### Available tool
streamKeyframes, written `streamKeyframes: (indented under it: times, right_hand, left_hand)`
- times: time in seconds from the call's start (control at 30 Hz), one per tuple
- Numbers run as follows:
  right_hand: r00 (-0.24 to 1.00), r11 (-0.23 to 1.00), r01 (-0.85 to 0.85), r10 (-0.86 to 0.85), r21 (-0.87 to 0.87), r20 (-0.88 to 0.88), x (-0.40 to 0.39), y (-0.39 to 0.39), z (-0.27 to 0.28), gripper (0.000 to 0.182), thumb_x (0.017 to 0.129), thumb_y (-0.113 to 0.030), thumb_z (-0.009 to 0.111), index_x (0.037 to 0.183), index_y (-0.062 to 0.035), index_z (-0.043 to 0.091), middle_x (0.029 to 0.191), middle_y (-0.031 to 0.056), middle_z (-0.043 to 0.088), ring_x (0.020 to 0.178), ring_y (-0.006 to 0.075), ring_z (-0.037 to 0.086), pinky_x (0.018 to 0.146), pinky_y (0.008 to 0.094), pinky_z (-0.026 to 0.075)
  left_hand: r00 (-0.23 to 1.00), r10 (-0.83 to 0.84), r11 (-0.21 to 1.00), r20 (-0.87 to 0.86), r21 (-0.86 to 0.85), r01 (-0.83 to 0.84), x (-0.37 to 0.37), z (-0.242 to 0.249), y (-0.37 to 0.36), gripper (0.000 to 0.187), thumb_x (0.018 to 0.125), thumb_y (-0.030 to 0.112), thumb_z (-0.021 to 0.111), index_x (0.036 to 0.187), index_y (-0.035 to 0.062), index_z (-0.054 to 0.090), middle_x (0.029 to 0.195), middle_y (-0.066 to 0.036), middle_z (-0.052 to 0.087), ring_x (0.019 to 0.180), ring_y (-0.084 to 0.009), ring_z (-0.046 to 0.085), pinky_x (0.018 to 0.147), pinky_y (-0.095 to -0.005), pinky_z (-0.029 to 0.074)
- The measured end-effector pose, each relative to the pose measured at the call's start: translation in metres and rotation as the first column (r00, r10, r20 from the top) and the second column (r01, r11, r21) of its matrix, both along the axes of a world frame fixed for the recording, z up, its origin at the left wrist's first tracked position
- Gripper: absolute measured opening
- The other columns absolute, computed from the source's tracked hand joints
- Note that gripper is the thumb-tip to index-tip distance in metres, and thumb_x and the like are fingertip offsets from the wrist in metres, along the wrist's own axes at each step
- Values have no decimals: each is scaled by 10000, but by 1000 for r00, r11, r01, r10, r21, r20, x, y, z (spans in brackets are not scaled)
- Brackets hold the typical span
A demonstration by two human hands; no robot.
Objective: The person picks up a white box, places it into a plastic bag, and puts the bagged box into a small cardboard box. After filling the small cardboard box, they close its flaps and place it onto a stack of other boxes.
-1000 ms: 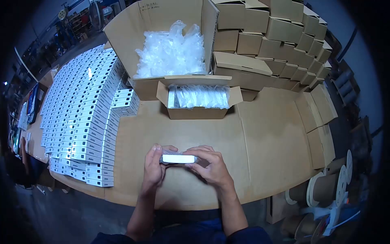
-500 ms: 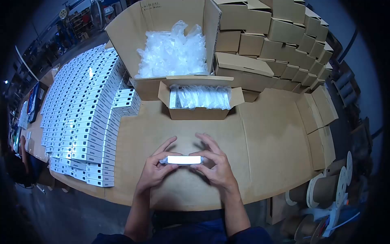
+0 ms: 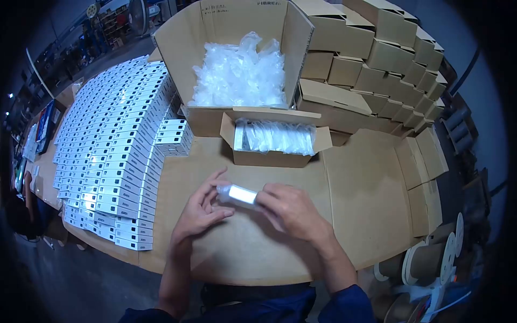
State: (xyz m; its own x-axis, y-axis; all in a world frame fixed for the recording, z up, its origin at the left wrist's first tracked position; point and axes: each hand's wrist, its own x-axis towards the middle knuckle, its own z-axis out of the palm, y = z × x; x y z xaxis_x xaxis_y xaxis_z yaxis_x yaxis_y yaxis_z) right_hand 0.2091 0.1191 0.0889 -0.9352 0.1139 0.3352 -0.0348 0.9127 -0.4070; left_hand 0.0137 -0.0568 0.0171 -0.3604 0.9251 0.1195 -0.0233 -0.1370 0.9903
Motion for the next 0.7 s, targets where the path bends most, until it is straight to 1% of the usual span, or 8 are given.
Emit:
streamKeyframes:
  times: [0.07, 0.1, 0.13, 0.2, 0.4, 0.43, 0.57, 0.7]
  right_hand:
    - [978, 988, 110, -127, -109, -167, -13, 9, 5, 180, 832, -45, 781, 930, -28, 630, 852, 100, 635, 683, 259, 636, 611, 379, 526]
    - [957, 968, 194, -222, -158, -189, -20, 11, 11, 178, 829, -26, 779, 916, -19, 625, 833, 101, 631, 666, 243, 632, 598, 364, 519]
    - [927, 939, 272, -314, -209, -205, -27, 14, 16, 176, 826, -6, 778, 902, -10, 620, 813, 102, 627, 648, 227, 629, 584, 349, 511]
    - [842, 893, 373, -440, -251, -313, -51, 20, 15, 180, 836, 2, 780, 840, 6, 600, 733, 92, 592, 574, 180, 560, 533, 322, 451]
    - [694, 870, 433, -489, -237, -528, -106, 28, -13, 179, 854, -5, 760, 971, 1, 624, 820, 124, 618, 599, 236, 580, 542, 368, 478]
    - [683, 863, 445, -499, -238, -533, -110, 24, -16, 184, 857, -3, 758, 988, 4, 629, 826, 125, 622, 605, 238, 588, 545, 368, 485]
    - [685, 839, 485, -540, -247, -489, -112, 14, -35, 296, 863, 8, 749, 1145, 12, 659, 861, 141, 640, 639, 253, 632, 576, 379, 525]
    - [700, 834, 525, -538, -173, -470, -112, 13, -40, 348, 871, -14, 741, 1208, 13, 660, 889, 154, 652, 687, 298, 670, 618, 409, 558]
  left_hand:
    - [988, 93, 994, 127, -64, -85, -11, 8, 9, 581, 888, -17, 747, 1421, 25, 520, 1615, -167, 338, 1348, -223, 482, 965, -312, 537]
    - [982, 189, 978, -7, -91, -189, -21, -2, 19, 552, 950, 59, 718, 1443, 38, 471, 1532, -125, 453, 1175, -161, 563, 854, -258, 553]
    - [965, 263, 962, 13, -73, -261, -36, -24, 32, 402, 995, 148, 697, 1346, 33, 539, 1362, -77, 611, 1026, -132, 631, 821, -240, 545]
    - [899, 430, 898, -77, -66, -435, -51, -27, 55, 278, 1001, 188, 705, 1205, 20, 617, 1134, -62, 692, 867, -126, 655, 796, -248, 541]
    - [785, 516, 847, -344, 70, -527, -68, 7, 106, 211, 975, 188, 727, 1028, -7, 664, 1036, -102, 686, 869, -175, 673, 804, -323, 552]
    - [674, 530, 836, -515, 186, -516, -68, 16, 107, 202, 954, 155, 724, 1033, -19, 658, 1081, -148, 665, 939, -250, 686, 839, -358, 554]
    - [597, 505, 860, -623, 305, -409, -77, 4, 117, 168, 953, 121, 697, 999, -34, 655, 1210, -181, 606, 1008, -320, 675, 855, -397, 552]
    - [544, 511, 859, -666, 376, -347, -81, 0, 115, 133, 933, 92, 712, 981, -22, 662, 1194, -172, 615, 1016, -324, 670, 856, -395, 549]
